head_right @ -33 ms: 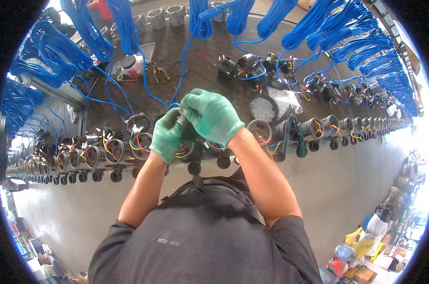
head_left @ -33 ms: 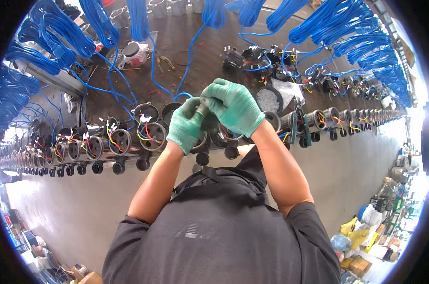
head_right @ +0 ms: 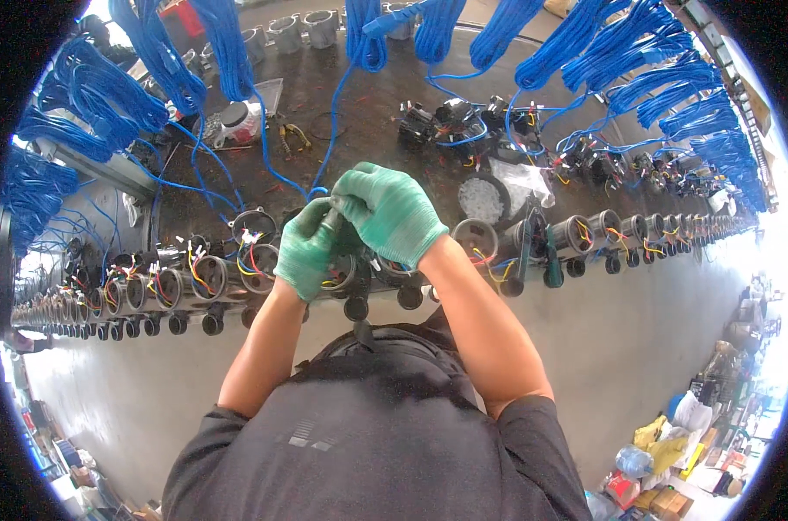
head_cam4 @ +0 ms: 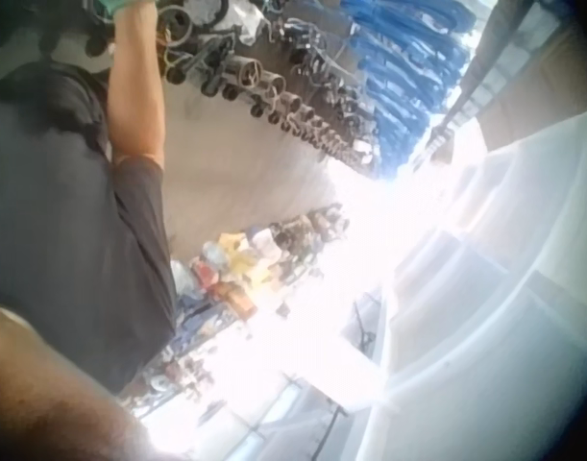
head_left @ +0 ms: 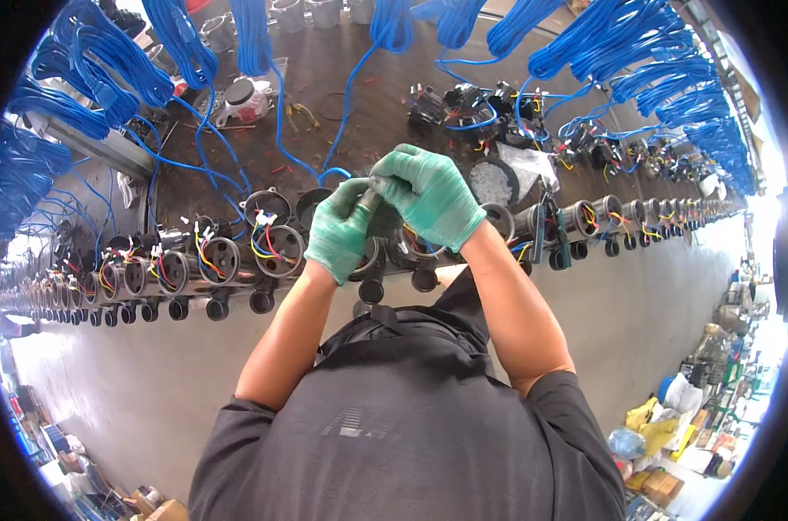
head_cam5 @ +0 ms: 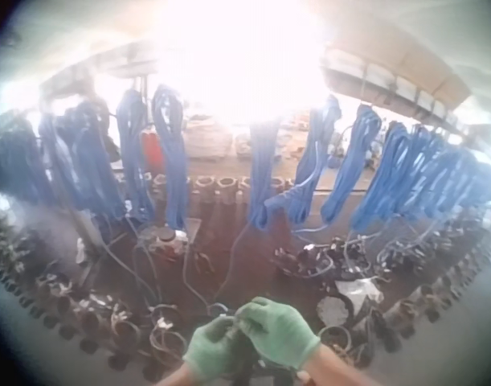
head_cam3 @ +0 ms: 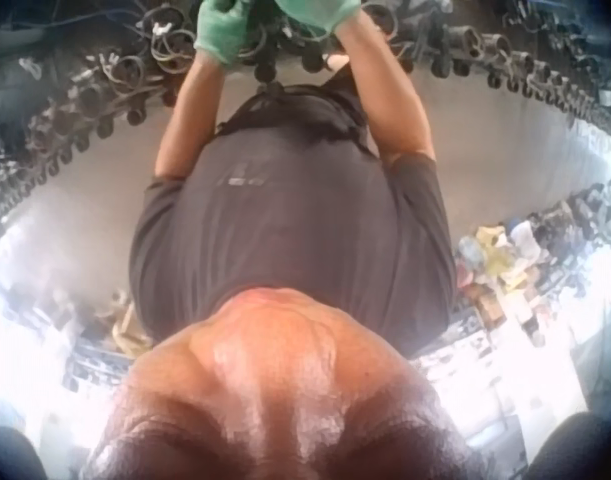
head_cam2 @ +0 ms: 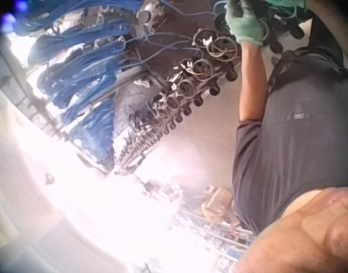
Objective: The person, wearing green gloves, performs wiring on a series of submersible pump components arranged on a long workbench, connecting blue cables and colored wires to each pump head using a small tool to tighten connectors.
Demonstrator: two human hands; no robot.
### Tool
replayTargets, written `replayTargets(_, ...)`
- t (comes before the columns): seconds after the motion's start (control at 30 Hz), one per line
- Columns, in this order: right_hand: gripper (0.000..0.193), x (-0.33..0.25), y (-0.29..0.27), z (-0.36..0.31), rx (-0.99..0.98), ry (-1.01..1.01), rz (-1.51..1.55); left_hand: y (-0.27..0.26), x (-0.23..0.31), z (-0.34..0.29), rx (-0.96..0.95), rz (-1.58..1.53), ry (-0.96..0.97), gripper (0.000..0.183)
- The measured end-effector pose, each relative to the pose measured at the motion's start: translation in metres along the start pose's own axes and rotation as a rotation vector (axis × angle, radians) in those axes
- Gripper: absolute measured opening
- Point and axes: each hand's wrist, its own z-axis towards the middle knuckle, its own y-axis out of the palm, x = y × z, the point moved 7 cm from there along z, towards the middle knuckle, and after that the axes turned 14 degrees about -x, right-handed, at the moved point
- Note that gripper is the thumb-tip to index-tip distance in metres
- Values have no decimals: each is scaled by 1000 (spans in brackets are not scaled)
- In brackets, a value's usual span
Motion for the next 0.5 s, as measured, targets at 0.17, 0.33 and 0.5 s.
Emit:
replayTargets(0.17,9,29,3,-17,109,207,417,3,-12,0,-66,-210,43,28)
replayTargets(0.33,15,20,-37,-51,265,212,304,-10,-12,4,-43,-312,204,23)
replayTargets(0.5,29,17,32,-69,-423,419,-199,-24,-12,9,-9,-251,258,18)
